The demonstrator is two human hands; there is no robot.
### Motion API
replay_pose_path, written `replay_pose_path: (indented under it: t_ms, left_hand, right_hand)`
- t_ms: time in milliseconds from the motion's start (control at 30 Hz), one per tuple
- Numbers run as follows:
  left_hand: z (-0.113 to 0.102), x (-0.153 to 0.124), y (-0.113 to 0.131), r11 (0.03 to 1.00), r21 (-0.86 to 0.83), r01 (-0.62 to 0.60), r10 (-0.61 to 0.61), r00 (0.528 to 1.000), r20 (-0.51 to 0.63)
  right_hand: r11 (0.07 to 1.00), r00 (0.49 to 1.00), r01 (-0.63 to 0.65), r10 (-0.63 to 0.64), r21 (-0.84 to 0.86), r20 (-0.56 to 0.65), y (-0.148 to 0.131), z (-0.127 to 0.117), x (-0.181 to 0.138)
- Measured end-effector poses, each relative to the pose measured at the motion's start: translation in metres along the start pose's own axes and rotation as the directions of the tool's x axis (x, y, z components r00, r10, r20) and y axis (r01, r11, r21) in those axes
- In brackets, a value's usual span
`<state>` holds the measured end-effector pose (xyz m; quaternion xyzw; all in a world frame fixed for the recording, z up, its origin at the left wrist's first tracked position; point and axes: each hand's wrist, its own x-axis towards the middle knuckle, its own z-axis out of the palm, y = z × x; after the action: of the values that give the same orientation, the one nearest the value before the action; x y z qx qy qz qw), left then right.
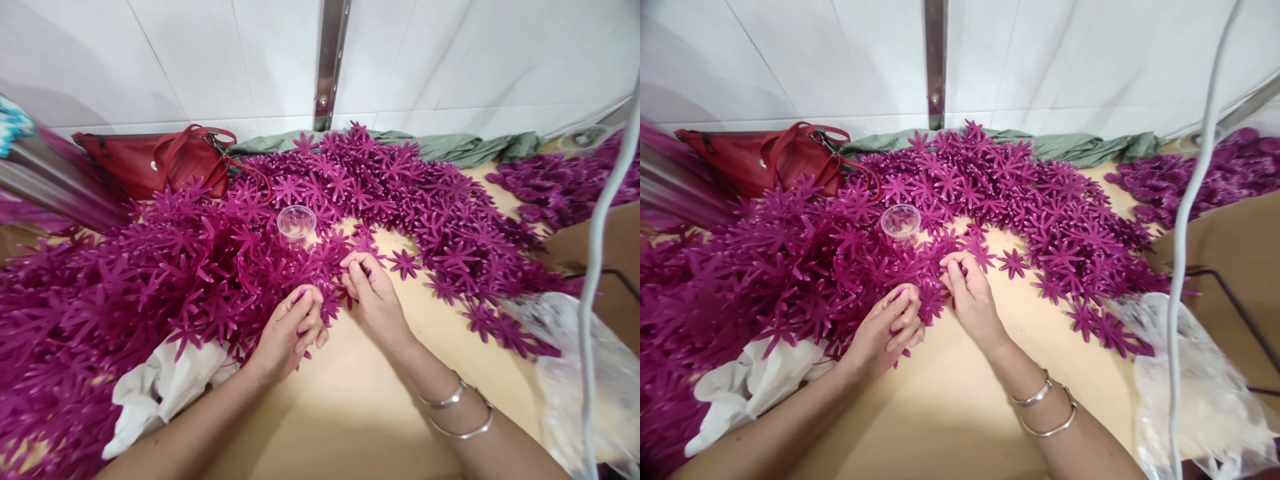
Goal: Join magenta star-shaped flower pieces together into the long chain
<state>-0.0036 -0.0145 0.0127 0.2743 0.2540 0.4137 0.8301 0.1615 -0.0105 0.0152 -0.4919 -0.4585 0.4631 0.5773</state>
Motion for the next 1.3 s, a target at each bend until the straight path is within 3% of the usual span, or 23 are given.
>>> replay_pose_path:
  t_ms: [267, 400, 467, 600, 667, 800, 900, 1033, 1133, 1300]
  left_hand:
    - [0.007, -0.003, -0.001, 0.997, 0.065, -0.035, 0.037, 0.999, -0.027]
    - [0.008, -0.002, 0.002, 0.995, 0.055, -0.08, 0.084, 0.995, -0.062]
    - [0.008, -0.002, 0.004, 0.995, 0.035, -0.092, 0.094, 0.992, -0.079]
    - [0.019, -0.003, 0.008, 0.993, 0.029, -0.117, 0.12, 0.986, -0.115]
    - [0.031, -0.001, 0.012, 0.992, -0.013, -0.123, 0.12, 0.982, -0.147]
    - [0.053, 0.007, 0.019, 0.988, -0.1, -0.119, 0.103, 0.983, -0.154]
    - [0.054, 0.01, 0.018, 0.99, -0.081, -0.117, 0.103, 0.982, -0.158]
    - [0.039, 0.01, 0.007, 0.99, -0.05, -0.134, 0.122, 0.973, -0.194]
    - [0.029, 0.008, 0.001, 0.986, 0.01, -0.166, 0.163, 0.956, -0.245]
    - [0.017, 0.005, -0.005, 0.962, 0.219, -0.161, 0.213, 0.947, -0.239]
  right_hand:
    - [0.999, 0.999, 0.016, -0.014, -0.047, 0.037, -0.005, 0.005, -0.007]
    - [0.966, 0.992, 0.126, -0.119, -0.226, 0.044, -0.01, -0.001, -0.009]
    - [0.888, 0.964, 0.264, -0.254, -0.377, 0.076, -0.014, -0.006, -0.009]
    - [0.611, 0.848, 0.493, -0.498, -0.619, 0.184, -0.019, -0.015, -0.004]
    - [0.541, 0.824, 0.492, -0.543, -0.683, 0.163, -0.017, -0.019, 0.001]
    - [0.489, 0.816, 0.346, -0.577, -0.801, 0.0, -0.008, -0.029, 0.014]
    - [0.429, 0.788, 0.285, -0.614, -0.857, -0.045, -0.005, -0.031, 0.018]
    - [0.487, 0.766, 0.424, -0.643, -0.763, 0.015, -0.013, -0.022, 0.011]
    - [0.588, 0.813, 0.487, -0.575, -0.646, 0.089, -0.016, -0.012, 0.006]
    - [0.722, 0.881, 0.466, -0.432, -0.511, 0.193, -0.011, -0.004, 0.002]
